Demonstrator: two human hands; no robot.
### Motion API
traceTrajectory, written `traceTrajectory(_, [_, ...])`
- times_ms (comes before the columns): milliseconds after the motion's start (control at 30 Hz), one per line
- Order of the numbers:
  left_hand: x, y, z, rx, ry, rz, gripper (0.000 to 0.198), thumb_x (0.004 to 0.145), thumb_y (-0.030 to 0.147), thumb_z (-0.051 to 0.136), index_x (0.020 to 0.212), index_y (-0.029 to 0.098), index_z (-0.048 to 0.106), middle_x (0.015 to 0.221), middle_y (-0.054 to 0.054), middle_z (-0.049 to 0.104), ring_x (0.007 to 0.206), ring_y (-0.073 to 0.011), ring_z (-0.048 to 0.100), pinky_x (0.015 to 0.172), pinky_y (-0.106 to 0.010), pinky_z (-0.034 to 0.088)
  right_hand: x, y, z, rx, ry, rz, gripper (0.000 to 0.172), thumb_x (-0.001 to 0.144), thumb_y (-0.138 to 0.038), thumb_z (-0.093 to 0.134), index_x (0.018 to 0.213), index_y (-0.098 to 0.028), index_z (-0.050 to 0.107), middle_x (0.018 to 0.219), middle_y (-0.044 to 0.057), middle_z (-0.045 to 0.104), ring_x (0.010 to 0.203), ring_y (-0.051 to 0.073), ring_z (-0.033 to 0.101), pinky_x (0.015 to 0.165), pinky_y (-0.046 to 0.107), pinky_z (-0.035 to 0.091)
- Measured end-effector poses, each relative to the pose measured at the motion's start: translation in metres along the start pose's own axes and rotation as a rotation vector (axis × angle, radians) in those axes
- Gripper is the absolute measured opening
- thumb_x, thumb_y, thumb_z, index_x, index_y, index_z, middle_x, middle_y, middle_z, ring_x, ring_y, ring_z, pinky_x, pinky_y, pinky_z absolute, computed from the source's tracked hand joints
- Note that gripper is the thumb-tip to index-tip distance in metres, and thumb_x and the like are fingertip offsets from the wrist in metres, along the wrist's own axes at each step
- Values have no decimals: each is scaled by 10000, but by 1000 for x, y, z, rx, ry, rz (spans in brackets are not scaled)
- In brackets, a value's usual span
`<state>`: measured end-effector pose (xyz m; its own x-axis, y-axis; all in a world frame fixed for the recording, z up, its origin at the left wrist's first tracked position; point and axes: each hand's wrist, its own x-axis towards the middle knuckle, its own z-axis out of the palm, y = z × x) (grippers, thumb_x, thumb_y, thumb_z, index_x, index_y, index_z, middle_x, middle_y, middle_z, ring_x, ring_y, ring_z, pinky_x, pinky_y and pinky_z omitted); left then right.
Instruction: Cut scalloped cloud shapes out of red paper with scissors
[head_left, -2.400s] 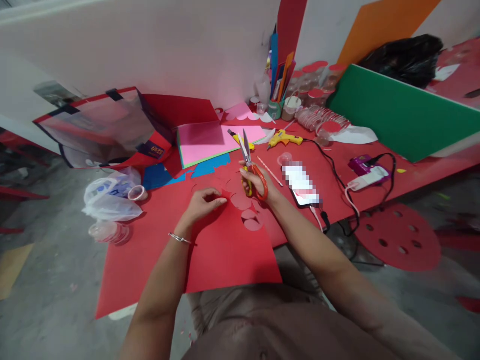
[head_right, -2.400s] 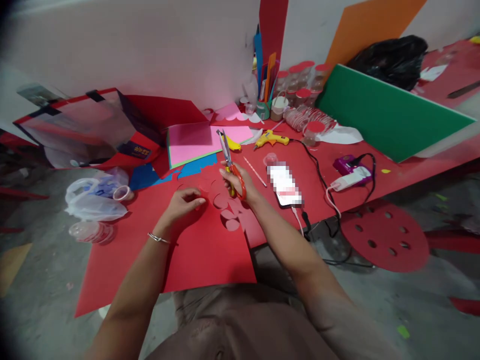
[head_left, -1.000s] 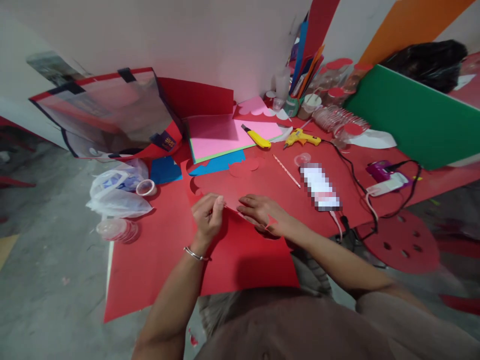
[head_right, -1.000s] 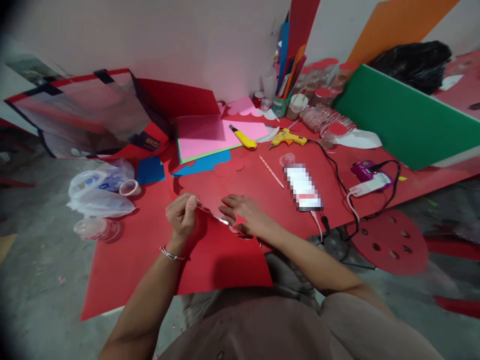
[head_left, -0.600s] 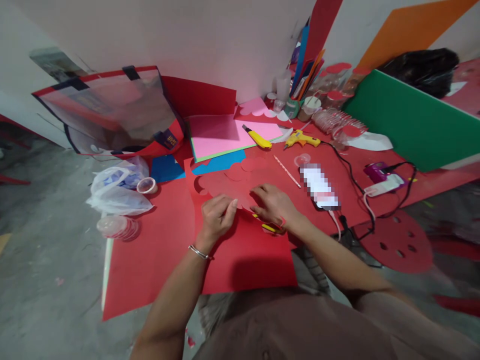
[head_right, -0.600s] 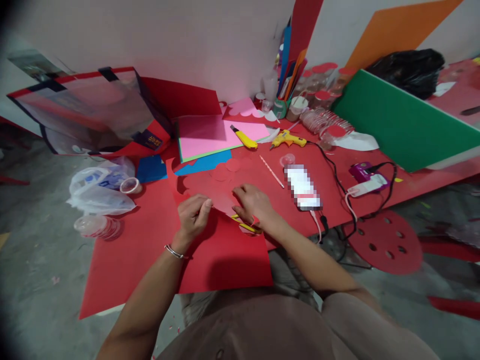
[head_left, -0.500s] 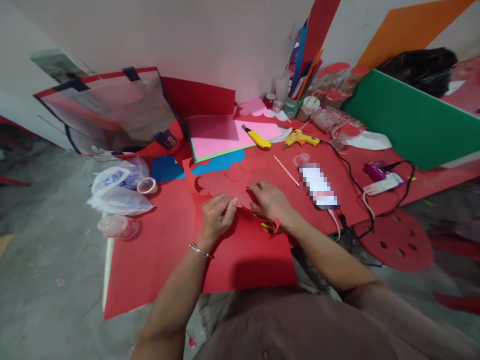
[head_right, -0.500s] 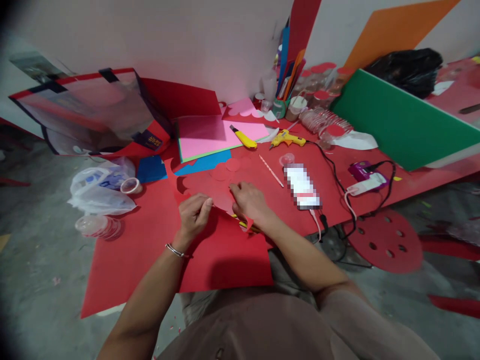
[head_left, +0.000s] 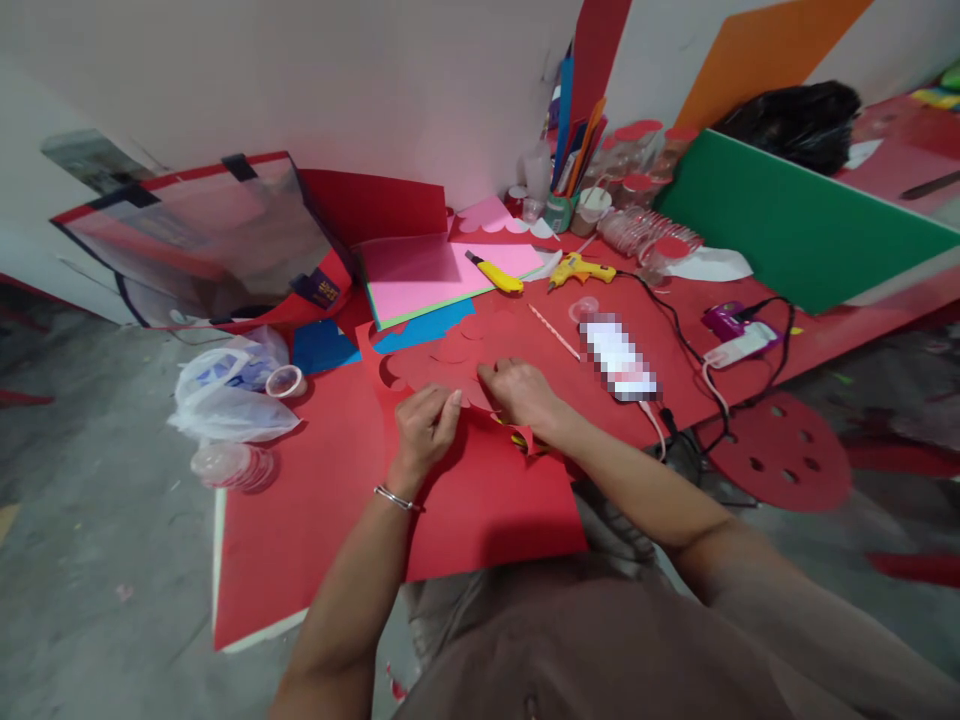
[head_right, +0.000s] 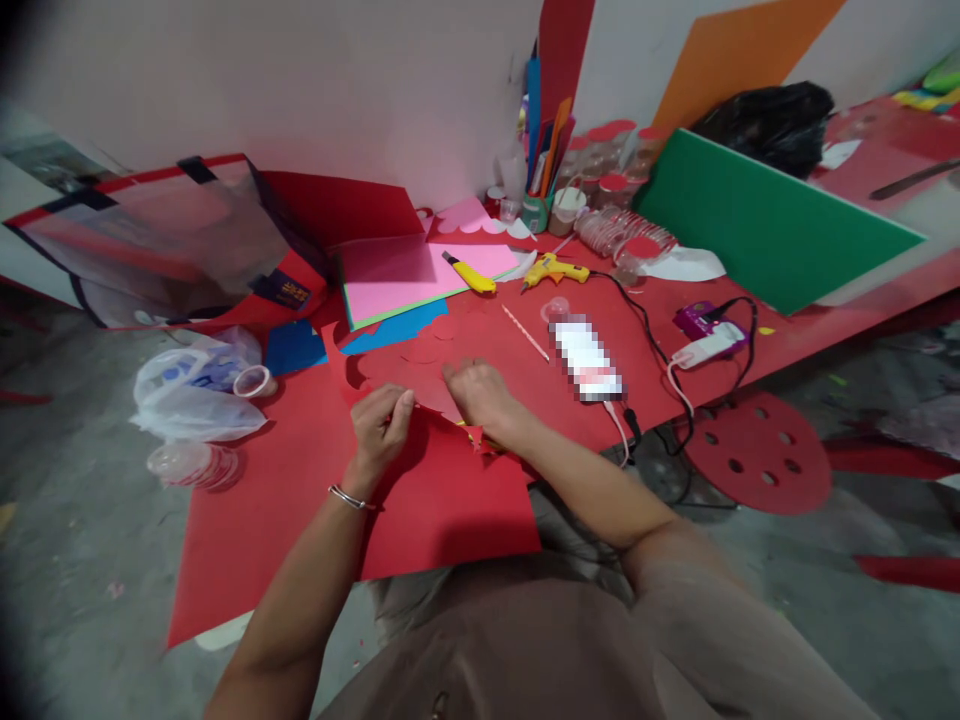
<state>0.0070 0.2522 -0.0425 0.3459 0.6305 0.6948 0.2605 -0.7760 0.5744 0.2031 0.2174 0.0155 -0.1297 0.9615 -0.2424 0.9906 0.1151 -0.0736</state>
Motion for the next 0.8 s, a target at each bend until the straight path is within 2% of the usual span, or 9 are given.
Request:
traceTrajectory(100, [0, 0, 1, 10, 9, 44, 386, 1129, 296, 593, 748, 231, 609, 675, -23, 648, 614, -161, 590, 610, -323, 452, -1, -2, 6, -2, 9, 19, 394, 1125, -146, 489, 1477, -77, 652, 1293, 280, 780, 1161, 367, 748, 868, 391, 541])
traceTrajectory(267, [-2, -3, 2, 15, -24, 57, 335, 1121, 260, 599, 790, 228, 634, 706, -36, 678, 644, -165, 611, 623, -322, 472, -4, -6, 11, 1, 34, 32, 422, 1152, -221, 466, 1480, -71, 684, 1300, 268, 795, 1169, 389, 755, 765, 398, 523])
traceTrajectory(433, [-2, -2, 2, 22, -4, 57, 324, 1117, 244, 604, 795, 224, 637, 714, -40, 686, 652, -163, 626, 629, -311, 481, -11, -1, 13, 13, 118, 44, 432, 1155, -244, 497, 1514, -137, 712, 1362, 221, 812, 1213, 353, 764, 760, 374, 507])
traceTrajectory(500, [-1, -2, 2, 26, -5, 54, 343, 1122, 254, 595, 782, 226, 628, 710, -40, 685, 646, -161, 621, 625, -308, 483, -14, 5, 17, 55, 240, 53, 414, 1162, -256, 498, 1466, -164, 762, 1313, 190, 845, 1152, 328, 792, 762, 362, 515])
traceTrajectory(567, [0, -3, 2, 29, -15, 44, 364, 1129, 272, 584, 770, 228, 627, 699, -38, 681, 630, -157, 611, 614, -305, 479, -16, 13, 21, 136, 447, 42, 400, 1164, -266, 504, 1409, -187, 810, 1256, 153, 877, 1105, 303, 819, 794, 355, 550])
traceTrajectory(667, [0, -4, 3, 52, -33, 8, 391, 1141, 313, 566, 768, 228, 647, 706, -45, 693, 631, -161, 619, 612, -310, 485, -19, 26, 25, 288, 730, 7, 383, 1164, -296, 520, 1338, -207, 850, 1226, 112, 898, 1110, 282, 849, 919, 363, 619])
traceTrajectory(800, [-1, -5, 5, 50, -15, 4, 325, 1136, 300, 589, 850, 214, 718, 781, -70, 759, 714, -183, 702, 675, -322, 545, -22, 43, 22, 481, 906, -10, 310, 1120, -307, 601, 1243, -217, 872, 1193, 98, 906, 1051, 280, 875, 920, 389, 674])
